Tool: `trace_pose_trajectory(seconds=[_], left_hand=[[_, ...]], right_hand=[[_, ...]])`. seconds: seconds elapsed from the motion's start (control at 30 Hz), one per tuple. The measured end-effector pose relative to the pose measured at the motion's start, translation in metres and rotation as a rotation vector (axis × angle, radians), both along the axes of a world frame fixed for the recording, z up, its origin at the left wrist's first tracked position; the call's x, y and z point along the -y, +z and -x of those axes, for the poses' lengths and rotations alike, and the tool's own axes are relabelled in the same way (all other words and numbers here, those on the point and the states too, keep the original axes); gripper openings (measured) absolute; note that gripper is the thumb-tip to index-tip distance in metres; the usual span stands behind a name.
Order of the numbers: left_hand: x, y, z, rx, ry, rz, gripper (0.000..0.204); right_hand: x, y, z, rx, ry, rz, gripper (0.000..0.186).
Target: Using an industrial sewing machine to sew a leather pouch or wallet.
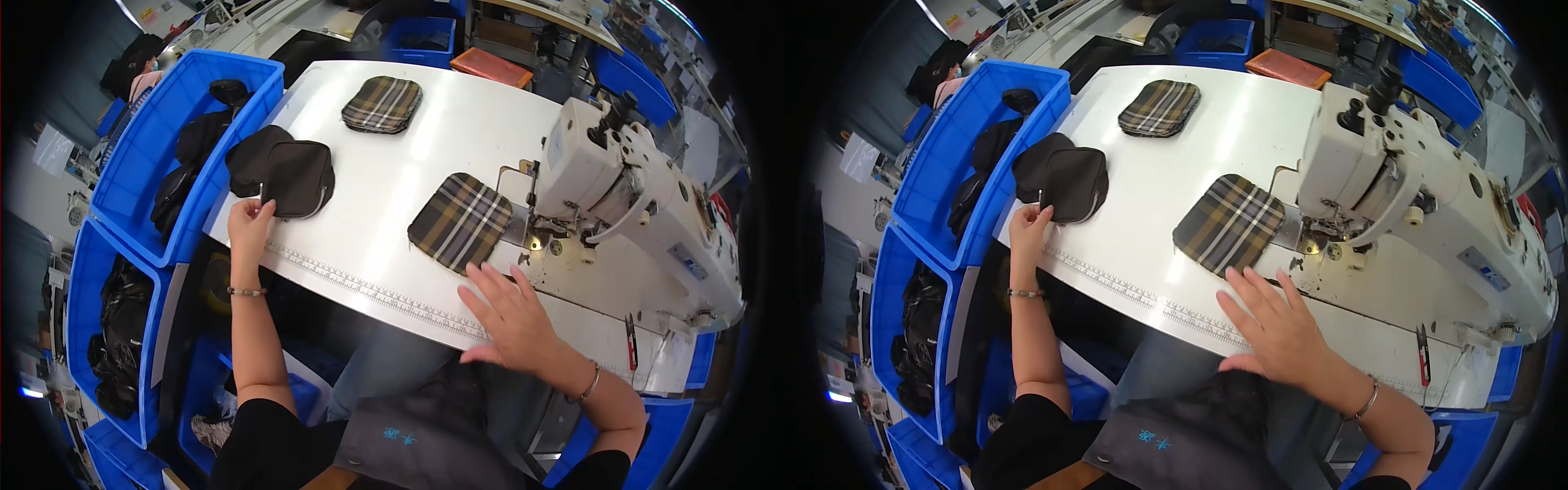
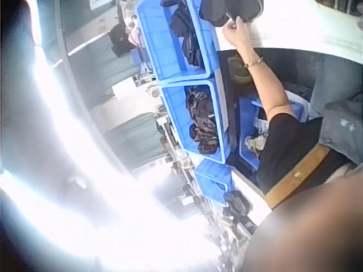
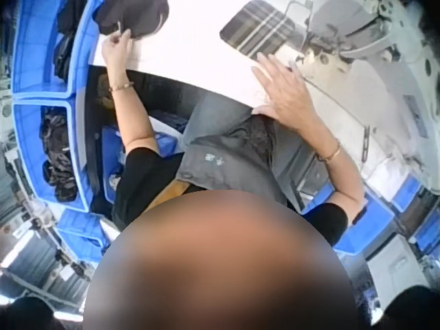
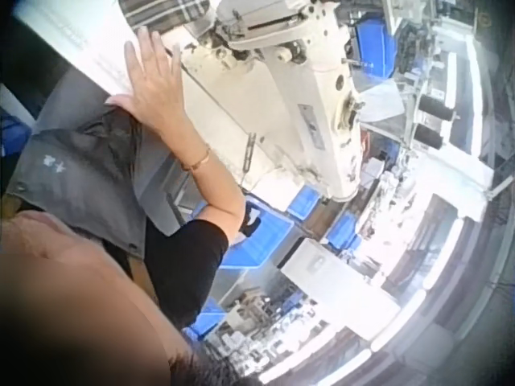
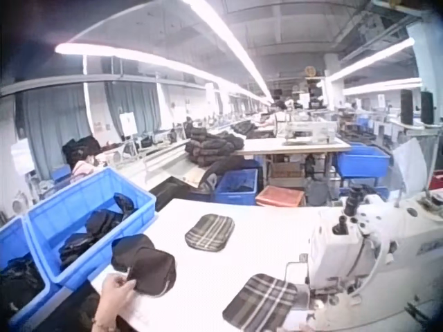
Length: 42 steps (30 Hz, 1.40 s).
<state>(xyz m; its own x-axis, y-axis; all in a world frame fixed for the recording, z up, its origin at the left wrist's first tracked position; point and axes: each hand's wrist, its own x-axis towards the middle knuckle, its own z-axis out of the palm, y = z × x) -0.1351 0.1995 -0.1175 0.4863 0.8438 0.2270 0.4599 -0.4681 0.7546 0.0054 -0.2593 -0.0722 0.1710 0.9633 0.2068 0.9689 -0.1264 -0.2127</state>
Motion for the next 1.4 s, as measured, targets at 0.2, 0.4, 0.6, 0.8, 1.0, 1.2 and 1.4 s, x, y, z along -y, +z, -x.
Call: trace_pose_trajectory(seconds=[0.2,0.4,0.6,0.8,1.0,1.2,1.4], left_hand=[[0.056,0.067,-0.006,0.54,-0.439,0.396,0.015],[0.131,0.123,0.001,0.198,-1.151,0.546,0.032],[0.235,0.122,-0.043,-0.271,-1.48,0.639,0.017],[0.244,0.086,-0.042,-0.343,-1.311,1.065,0.015],[0.239,0.08,-0.037,-0.269,-1.327,1.377,0.011],[0.246,0.084,-0.04,-0.396,-1.42,1.277,0.012],[0.222,0.072,-0.031,-0.339,-1.608,1.204,0.018]], right_hand=[[-0.005,-0.016,-0.042,0.064,-0.109,-0.05,0.075],[0.009,0.002,-0.041,-0.254,-0.083,-0.137,0.04],[-0.009,0.024,0.015,-1.578,-0.028,-0.008,0.026],[0.017,0.01,0.023,-1.78,-0.035,-0.144,0.023],[0.026,0.023,0.021,-1.81,-0.022,-0.155,0.024],[0.019,0.01,0.037,-2.12,0.032,-0.038,0.02],[0.047,0.019,0.029,-1.937,0.287,-0.401,0.013]])
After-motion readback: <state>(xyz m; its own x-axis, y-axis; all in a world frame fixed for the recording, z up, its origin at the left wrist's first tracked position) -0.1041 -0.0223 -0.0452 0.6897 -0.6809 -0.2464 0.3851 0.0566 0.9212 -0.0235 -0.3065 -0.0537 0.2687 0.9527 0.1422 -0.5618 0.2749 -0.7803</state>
